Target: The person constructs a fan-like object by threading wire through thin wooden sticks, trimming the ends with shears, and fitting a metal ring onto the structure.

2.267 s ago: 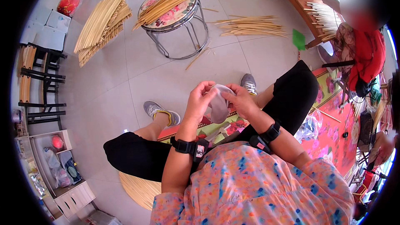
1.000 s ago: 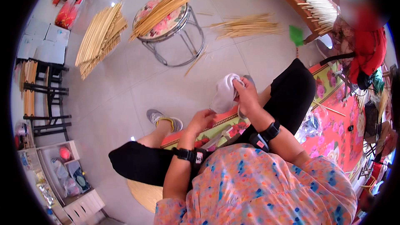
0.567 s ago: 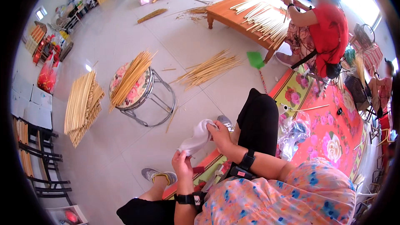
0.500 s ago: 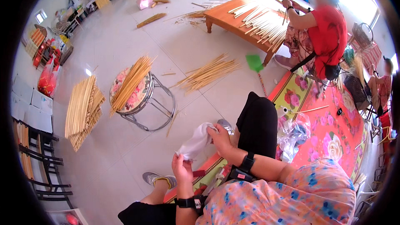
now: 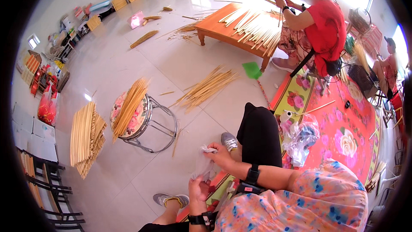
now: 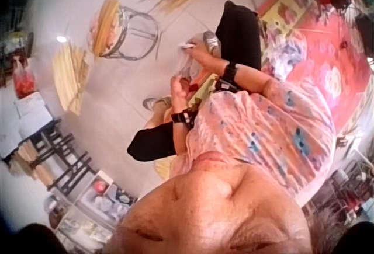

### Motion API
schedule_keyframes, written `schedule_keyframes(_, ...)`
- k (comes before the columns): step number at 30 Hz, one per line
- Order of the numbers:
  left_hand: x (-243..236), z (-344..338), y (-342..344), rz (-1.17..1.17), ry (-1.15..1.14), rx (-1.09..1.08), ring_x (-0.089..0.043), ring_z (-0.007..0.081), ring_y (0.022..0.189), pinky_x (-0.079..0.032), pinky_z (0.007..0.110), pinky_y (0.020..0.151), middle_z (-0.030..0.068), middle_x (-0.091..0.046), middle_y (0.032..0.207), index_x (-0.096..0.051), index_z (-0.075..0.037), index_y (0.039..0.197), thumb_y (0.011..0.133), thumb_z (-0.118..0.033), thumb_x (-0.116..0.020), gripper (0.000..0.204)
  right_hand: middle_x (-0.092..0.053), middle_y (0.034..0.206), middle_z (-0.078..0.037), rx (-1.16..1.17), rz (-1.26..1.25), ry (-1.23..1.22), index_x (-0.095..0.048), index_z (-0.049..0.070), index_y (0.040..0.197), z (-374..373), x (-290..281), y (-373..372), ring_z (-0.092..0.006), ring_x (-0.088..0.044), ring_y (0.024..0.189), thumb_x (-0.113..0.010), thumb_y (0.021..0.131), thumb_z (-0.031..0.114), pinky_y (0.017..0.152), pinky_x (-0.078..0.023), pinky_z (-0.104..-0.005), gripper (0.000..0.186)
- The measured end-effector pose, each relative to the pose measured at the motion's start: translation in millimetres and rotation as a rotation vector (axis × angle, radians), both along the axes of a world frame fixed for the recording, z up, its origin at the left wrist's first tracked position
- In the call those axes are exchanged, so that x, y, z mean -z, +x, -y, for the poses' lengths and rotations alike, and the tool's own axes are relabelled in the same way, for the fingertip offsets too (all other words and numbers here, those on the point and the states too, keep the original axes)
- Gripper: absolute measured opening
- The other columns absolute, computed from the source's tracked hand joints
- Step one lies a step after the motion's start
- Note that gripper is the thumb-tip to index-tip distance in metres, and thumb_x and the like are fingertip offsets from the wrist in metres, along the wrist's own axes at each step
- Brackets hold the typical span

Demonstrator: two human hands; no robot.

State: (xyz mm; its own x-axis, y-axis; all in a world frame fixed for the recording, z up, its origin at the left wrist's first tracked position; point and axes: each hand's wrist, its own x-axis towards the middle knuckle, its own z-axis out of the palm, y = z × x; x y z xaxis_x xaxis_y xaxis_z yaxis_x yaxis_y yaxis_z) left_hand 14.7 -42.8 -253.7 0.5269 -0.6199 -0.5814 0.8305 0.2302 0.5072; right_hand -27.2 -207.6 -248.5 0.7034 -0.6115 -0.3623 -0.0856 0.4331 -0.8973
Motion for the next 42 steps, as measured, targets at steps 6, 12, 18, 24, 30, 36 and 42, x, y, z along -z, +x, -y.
schedule_keyframes(6, -8, 2, 4, 0.213, 0.014, -0.039, -0.056, 0.0169, 0.093, -0.040, 0.030, 0.066, 0.0037, -0.058, 0.111, -0.049, -0.010, 0.117, 0.082, -0.003, -0.055, 0.036, -0.058, 0.092, 0.000, -0.067, 0.036, -0.023, -0.057, 0.005, 0.101, -4, -8, -1, -0.0098, -0.056, 0.082, -0.069, 0.078, 0.010, 0.069, -0.046, -0.0245, 0.027)
schedule_keyframes(12, -7, 3, 3, 0.165, 0.064, -0.003, -0.055, 0.0168, 0.095, -0.042, 0.028, 0.070, 0.0035, -0.058, 0.111, -0.048, -0.009, 0.120, 0.086, -0.011, -0.060, 0.036, -0.059, 0.105, -0.006, -0.104, 0.104, 0.060, -0.056, 0.002, 0.114, 1, -3, 0, -0.0143, -0.055, 0.097, -0.064, 0.075, 0.005, 0.085, -0.044, -0.0268, 0.040)
schedule_keyframes(18, 15, -11, 2, -0.106, -0.040, 0.002, -0.059, 0.0184, 0.094, -0.047, 0.030, 0.072, 0.0044, -0.061, 0.109, -0.052, -0.008, 0.116, 0.082, -0.008, -0.066, 0.036, -0.062, 0.105, -0.006, -0.228, 0.068, 0.115, -0.057, 0.002, 0.119, -3, -27, -2, -0.0140, -0.056, 0.095, -0.069, 0.077, 0.013, 0.083, -0.045, -0.0266, 0.044)
schedule_keyframes(24, 2, -3, 1, 0.078, 0.095, -0.205, -0.056, 0.0182, 0.096, -0.043, 0.031, 0.070, 0.0045, -0.058, 0.111, -0.050, -0.010, 0.117, 0.081, -0.006, -0.058, 0.037, -0.063, 0.101, -0.004, -0.238, 0.028, 0.160, -0.062, 0.002, 0.112, -5, -19, -2, -0.0125, -0.057, 0.092, -0.070, 0.079, 0.015, 0.079, -0.047, -0.0267, 0.036)
schedule_keyframes(30, -2, 0, 2, 0.236, 0.098, -0.181, -0.056, 0.0159, 0.093, -0.039, 0.029, 0.066, 0.0018, -0.059, 0.109, -0.051, -0.012, 0.114, 0.081, -0.007, -0.057, 0.034, -0.063, 0.100, -0.003, -0.161, 0.022, 0.010, -0.063, 0.003, 0.111, -9, 6, 0, -0.0118, -0.056, 0.089, -0.068, 0.079, 0.010, 0.077, -0.047, -0.0267, 0.033)
schedule_keyframes(36, 19, -10, 7, 0.135, 0.177, -0.169, -0.056, 0.0170, 0.090, -0.040, 0.030, 0.064, 0.0022, -0.060, 0.107, -0.051, -0.011, 0.115, 0.086, -0.012, -0.062, 0.031, -0.061, 0.096, 0.000, -0.188, 0.005, -0.061, -0.062, 0.006, 0.110, -12, 0, 1, -0.0091, -0.054, 0.086, -0.067, 0.080, 0.007, 0.078, -0.046, -0.0248, 0.030)
schedule_keyframes(42, 37, -20, 5, -0.028, 0.076, -0.014, -0.058, 0.0197, 0.096, -0.045, 0.033, 0.071, 0.0050, -0.058, 0.114, -0.049, -0.010, 0.120, 0.083, -0.010, -0.064, 0.040, -0.061, 0.097, -0.001, -0.230, 0.052, -0.130, -0.060, 0.006, 0.111, -15, 12, 2, -0.0098, -0.055, 0.087, -0.065, 0.079, 0.003, 0.077, -0.048, -0.0257, 0.032)
